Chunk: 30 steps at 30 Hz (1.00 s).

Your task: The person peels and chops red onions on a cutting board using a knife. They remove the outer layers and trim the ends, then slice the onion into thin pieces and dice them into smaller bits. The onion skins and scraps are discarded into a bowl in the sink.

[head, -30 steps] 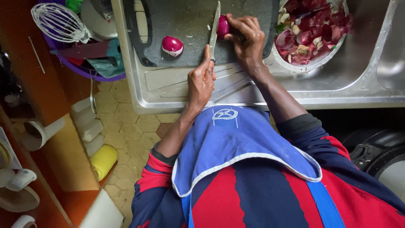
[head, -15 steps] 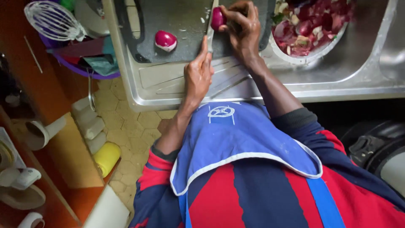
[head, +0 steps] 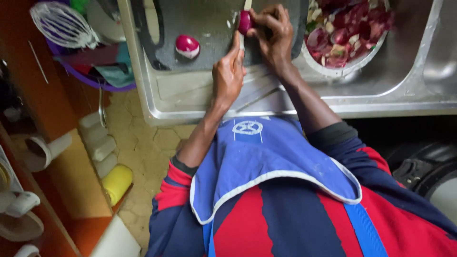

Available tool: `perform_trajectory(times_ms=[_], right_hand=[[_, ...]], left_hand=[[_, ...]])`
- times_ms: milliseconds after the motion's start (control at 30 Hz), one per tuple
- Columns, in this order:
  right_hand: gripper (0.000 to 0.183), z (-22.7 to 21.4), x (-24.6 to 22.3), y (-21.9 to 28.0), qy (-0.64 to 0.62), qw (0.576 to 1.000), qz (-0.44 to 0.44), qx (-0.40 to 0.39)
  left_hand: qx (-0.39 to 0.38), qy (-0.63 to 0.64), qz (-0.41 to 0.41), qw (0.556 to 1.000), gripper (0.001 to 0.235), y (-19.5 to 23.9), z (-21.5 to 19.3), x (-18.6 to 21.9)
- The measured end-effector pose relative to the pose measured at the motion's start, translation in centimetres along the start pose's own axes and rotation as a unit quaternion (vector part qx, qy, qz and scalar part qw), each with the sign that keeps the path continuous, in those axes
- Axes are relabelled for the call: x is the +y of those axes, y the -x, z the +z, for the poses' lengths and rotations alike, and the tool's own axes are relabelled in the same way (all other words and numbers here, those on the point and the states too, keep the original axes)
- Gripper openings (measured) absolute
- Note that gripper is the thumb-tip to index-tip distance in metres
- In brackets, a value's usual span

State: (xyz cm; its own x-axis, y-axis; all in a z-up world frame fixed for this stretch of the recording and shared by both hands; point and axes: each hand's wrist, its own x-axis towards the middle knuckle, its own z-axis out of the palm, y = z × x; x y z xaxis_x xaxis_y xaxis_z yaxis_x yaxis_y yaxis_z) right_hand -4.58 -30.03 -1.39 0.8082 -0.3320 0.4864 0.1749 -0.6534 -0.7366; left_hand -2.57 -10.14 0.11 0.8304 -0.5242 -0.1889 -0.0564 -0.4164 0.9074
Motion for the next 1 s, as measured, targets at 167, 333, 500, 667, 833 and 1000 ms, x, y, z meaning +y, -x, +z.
perform_trajectory(times_ms=[167, 333, 500, 667, 833, 1000], right_hand=[[0.053, 0.5, 0.1, 0.7, 0.017, 1.0, 0.013, 0.007], [0.035, 0.3, 0.5, 0.1, -0.009, 1.0, 0.026, 0.014], [0.038, 0.4, 0.4, -0.1, 0.005, 1.0, 0.005, 0.01], [0.041, 0.1, 2.1, 0.9, 0.019, 1.0, 0.0, -0.015], [0.058, -3.1, 2.0, -1.6, 0.075, 0.985, -0.043, -0.153], [0.041, -3.2, 2.5, -4.3, 0.021, 0.965, -0.119, -0.232]], left_hand=[[-0.008, -0.022, -0.015, 1.0, 0.055, 2.5, -0.9, 0.1], [-0.01, 0.049, -0.032, 0.998, 0.052, 1.2, -0.4, 1.3], [-0.016, 0.003, -0.002, 1.0, 0.053, -0.2, -0.5, 0.6], [-0.067, 0.021, -0.023, 0.997, 0.05, -1.7, -2.7, -0.4], [-0.133, 0.079, -0.016, 0.988, 0.052, -3.1, -5.4, -0.7], [-0.121, 0.076, -0.018, 0.99, 0.051, -3.1, -5.4, -0.1]])
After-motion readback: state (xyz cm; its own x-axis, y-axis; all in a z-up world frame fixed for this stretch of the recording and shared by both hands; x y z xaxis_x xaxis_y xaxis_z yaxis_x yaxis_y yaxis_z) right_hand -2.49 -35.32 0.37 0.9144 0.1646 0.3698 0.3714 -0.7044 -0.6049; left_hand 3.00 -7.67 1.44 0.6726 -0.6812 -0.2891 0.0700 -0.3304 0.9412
